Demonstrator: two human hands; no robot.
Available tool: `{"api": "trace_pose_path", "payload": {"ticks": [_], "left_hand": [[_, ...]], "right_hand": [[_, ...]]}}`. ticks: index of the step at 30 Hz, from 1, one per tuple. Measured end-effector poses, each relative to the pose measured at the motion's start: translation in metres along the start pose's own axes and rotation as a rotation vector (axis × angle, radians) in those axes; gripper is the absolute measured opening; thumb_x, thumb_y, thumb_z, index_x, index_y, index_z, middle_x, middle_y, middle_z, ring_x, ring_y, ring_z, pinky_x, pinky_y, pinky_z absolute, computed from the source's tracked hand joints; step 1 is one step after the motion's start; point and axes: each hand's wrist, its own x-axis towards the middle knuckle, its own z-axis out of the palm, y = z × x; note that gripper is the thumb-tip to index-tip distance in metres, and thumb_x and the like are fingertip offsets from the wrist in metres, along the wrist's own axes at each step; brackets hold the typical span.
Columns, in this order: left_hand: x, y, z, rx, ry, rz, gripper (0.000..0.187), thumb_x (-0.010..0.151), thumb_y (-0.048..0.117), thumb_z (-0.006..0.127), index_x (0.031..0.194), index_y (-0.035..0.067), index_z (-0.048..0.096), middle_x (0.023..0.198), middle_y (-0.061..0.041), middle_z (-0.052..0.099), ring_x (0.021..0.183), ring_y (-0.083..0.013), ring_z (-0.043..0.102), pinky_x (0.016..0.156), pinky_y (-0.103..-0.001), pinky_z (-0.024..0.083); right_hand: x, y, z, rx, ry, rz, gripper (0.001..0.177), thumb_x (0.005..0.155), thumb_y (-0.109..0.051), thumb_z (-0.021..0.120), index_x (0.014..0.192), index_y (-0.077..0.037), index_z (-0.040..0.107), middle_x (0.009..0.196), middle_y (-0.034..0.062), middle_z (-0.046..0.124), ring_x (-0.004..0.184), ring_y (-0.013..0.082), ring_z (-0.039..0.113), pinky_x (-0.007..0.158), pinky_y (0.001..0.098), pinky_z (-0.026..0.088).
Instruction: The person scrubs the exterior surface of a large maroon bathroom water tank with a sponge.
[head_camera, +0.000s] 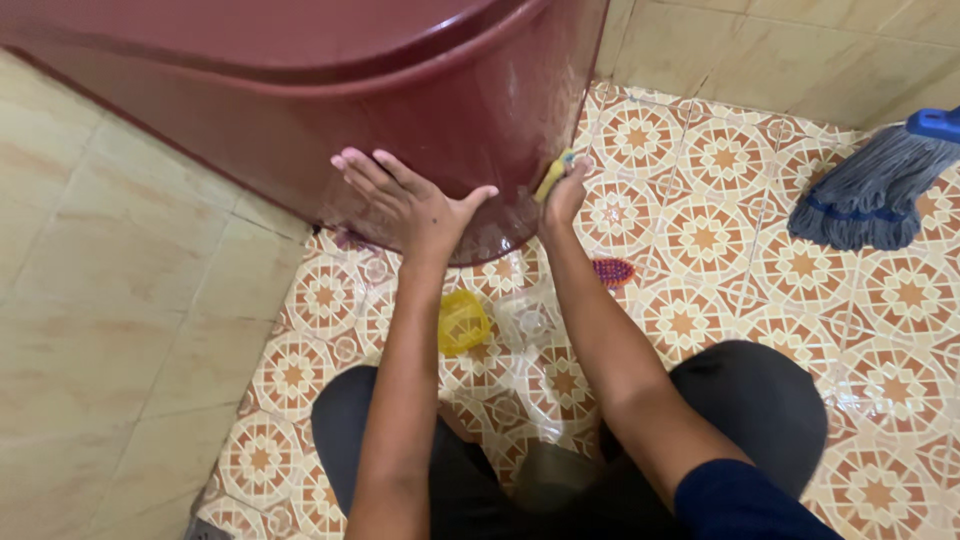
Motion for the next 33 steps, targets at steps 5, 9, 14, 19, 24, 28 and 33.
{"api": "trace_pose_path", "payload": {"ticks": [5,9,14,19,24,28,33], "left_hand": [[-0.001,0.003,0.0,-0.035,-0.012,-0.038,0.173,0.062,0.079,0.094,0.159,0.004,-0.029,0.161,-0.034,-0.025,0.152,-0.0527,-0.02,0.125,-0.07,-0.004],[-0.003,-0.001,0.002,-0.035,-0.035,-0.036,0.174,0.062,0.079,0.095,0.158,0.003,-0.029,0.161,-0.034,-0.024,0.151,-0.0538,-0.019,0.124,-0.071,-0.004],[-0.007,-0.016,0.002,-0.051,-0.079,0.065,0.173,0.064,0.07,0.097,0.158,0.001,-0.031,0.159,-0.036,-0.028,0.15,-0.0577,-0.019,0.123,-0.073,-0.003],[-0.013,-0.024,0.007,-0.05,-0.1,0.063,0.173,0.063,0.068,0.098,0.157,0.002,-0.03,0.159,-0.036,-0.027,0.15,-0.0582,-0.017,0.123,-0.074,-0.001],[-0.011,-0.022,0.007,-0.036,-0.109,0.042,0.173,0.064,0.069,0.099,0.158,0.002,-0.03,0.159,-0.037,-0.025,0.15,-0.0586,-0.016,0.122,-0.074,-0.001],[-0.01,-0.017,0.002,-0.04,-0.08,0.048,0.171,0.062,0.068,0.098,0.159,0.003,-0.027,0.161,-0.035,-0.022,0.151,-0.0575,-0.015,0.123,-0.074,0.0],[-0.014,-0.016,0.001,-0.045,-0.09,0.033,0.169,0.063,0.069,0.098,0.159,0.003,-0.025,0.161,-0.035,-0.02,0.151,-0.0575,-0.013,0.122,-0.074,-0.001]], "right_hand": [[-0.067,-0.064,0.054,0.031,-0.133,-0.623,0.049,0.115,-0.034,0.043,0.124,0.011,0.061,0.111,0.0131,0.052,0.104,0.0232,0.053,0.095,0.0388,0.044],[-0.124,-0.11,0.076,-0.002,-0.307,-0.978,0.046,0.118,-0.023,0.036,0.146,0.007,0.057,0.134,0.0127,0.049,0.13,0.0221,0.051,0.118,0.0355,0.039],[-0.074,-0.038,0.049,-0.329,-0.076,-1.107,0.045,0.107,-0.006,0.041,0.15,0.002,0.052,0.138,0.0146,0.048,0.122,0.0248,0.055,0.109,0.0384,0.046],[0.023,0.078,-0.041,-0.865,-0.105,-0.554,0.03,0.105,-0.01,0.05,0.132,0.0,0.062,0.082,0.0126,0.066,0.076,0.0328,0.068,0.075,0.0469,0.052],[0.02,0.075,-0.026,-0.567,-0.041,-0.245,0.042,0.097,-0.002,0.052,0.137,0.005,0.059,0.097,0.02,0.06,0.086,0.0365,0.063,0.079,0.0486,0.05],[-0.065,-0.022,0.039,-0.508,0.041,-0.907,0.052,0.093,0.008,0.049,0.145,0.003,0.053,0.126,0.0224,0.051,0.122,0.036,0.053,0.11,0.0443,0.042],[-0.126,-0.078,0.063,-0.279,-0.125,-1.099,0.045,0.105,0.005,0.045,0.149,-0.001,0.054,0.144,0.0191,0.053,0.143,0.0349,0.05,0.124,0.0421,0.039]]}}
